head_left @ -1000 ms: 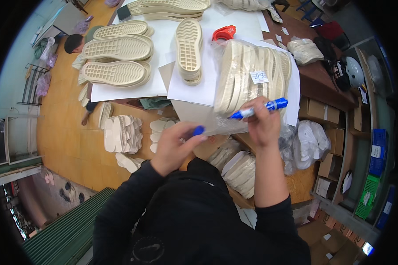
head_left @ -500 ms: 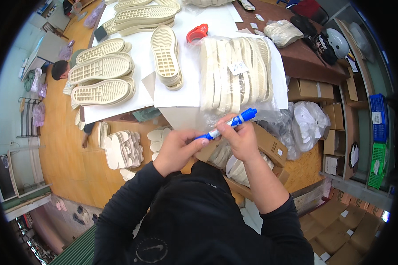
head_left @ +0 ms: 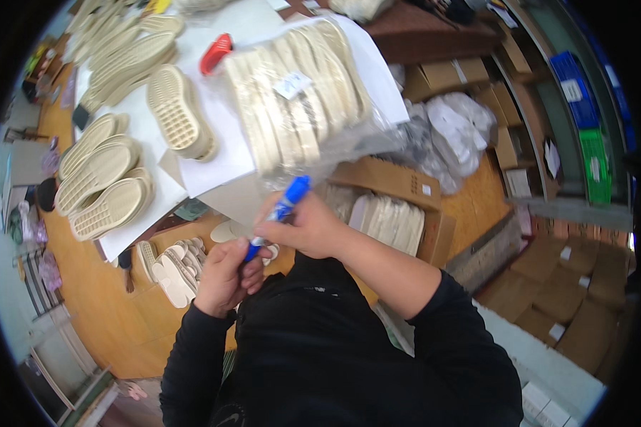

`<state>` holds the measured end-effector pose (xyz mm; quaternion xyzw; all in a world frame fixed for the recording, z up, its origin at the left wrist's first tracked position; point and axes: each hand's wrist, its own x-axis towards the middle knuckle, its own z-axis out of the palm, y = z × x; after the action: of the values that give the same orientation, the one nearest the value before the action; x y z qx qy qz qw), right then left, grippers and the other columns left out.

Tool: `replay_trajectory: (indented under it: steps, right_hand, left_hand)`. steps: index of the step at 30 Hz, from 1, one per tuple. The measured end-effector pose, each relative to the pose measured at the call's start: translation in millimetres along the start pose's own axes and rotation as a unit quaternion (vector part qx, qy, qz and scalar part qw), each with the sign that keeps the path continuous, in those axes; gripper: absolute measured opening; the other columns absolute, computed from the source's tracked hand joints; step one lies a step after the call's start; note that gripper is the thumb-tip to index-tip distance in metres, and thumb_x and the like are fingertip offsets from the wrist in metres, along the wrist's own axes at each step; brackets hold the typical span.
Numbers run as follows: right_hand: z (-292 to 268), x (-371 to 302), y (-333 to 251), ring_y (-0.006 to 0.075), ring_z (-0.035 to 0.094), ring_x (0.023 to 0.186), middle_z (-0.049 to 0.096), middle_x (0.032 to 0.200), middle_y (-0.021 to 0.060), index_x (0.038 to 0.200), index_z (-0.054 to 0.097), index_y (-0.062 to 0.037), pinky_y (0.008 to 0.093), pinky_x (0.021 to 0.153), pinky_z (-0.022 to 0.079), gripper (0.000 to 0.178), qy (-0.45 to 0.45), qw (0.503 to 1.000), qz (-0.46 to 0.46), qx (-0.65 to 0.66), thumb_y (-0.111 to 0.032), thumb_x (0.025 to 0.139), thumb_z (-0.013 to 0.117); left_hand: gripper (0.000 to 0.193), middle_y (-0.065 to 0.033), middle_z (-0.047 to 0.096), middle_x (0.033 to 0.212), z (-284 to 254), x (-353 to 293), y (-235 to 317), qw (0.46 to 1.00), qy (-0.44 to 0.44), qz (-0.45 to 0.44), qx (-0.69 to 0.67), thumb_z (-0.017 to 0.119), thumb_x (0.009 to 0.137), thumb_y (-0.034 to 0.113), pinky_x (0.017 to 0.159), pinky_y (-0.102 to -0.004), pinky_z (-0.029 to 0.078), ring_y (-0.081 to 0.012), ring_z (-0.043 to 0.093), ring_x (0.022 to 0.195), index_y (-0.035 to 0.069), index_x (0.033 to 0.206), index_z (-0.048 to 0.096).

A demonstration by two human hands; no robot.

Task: The person unpacks white slippers from a cardboard box, writes on the plastic packaging with a blue marker, and repacks the slippers into plastic bags. The person moves between the floor and a table, handling multiple slippers and bags.

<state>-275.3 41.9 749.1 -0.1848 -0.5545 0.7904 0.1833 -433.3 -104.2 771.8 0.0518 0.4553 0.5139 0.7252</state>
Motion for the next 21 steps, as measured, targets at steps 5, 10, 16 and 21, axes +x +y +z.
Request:
replay_trajectory:
  steps: [5,10,16,21]
  right_hand:
    - [39.5,-14.7,23.0,0.0083,0.059,0.064,0.064,0.075,0.0029,0.089,0.063,-0.0014,0.0250,0.059,0.048,0.015,0.119,0.975,0.028,0.187,-0.014,0.094,0.069]
    - [38.3,-34.3,64.3,0.0074,0.057,0.062,0.061,0.069,0.0024,0.085,0.062,-0.0021,0.0243,0.058,0.047,0.025,0.163,0.960,0.131,0.187,-0.023,0.098,0.067]
    - [-37.3,-20.7,46.3,0.0085,0.059,0.074,0.065,0.083,0.0027,0.091,0.066,-0.0026,0.0280,0.068,0.050,0.011,0.315,0.948,-0.041,-0.014,-0.013,0.090,0.069]
    - [-168.8,1.7,-3.2,0.0151,0.065,0.080,0.070,0.089,0.0090,0.107,0.068,-0.0015,0.0295,0.072,0.051,0.018,0.458,0.858,-0.071,-0.221,-0.013,0.092,0.065]
  left_hand:
    - [0.022,-0.0042,0.053,0.070,-1.8,-9.7,-15.5,0.857,0.147,0.206,0.450,0.068,0.095,0.018,0.055,-0.0313,0.043,-0.0166,0.056,0.062,-0.003,0.103,0.067]
    - [0.023,-0.0132,0.056,0.077,10.1,-2.7,-17.9,0.665,0.135,0.282,0.678,0.075,0.085,0.011,0.059,-0.0390,0.045,-0.0297,0.057,0.064,0.000,0.104,0.068]
    - [0.047,-0.0127,0.063,0.103,2.2,63.6,3.6,0.740,0.165,0.288,0.585,0.073,0.088,0.017,0.076,-0.0329,0.051,-0.0222,0.062,0.086,0.002,0.130,0.059]
    - [0.071,-0.0191,0.064,0.118,0.9,140.6,64.9,0.783,0.262,0.280,0.490,0.068,0.094,0.037,0.079,-0.0312,0.053,-0.0217,0.064,0.094,-0.008,0.143,0.043]
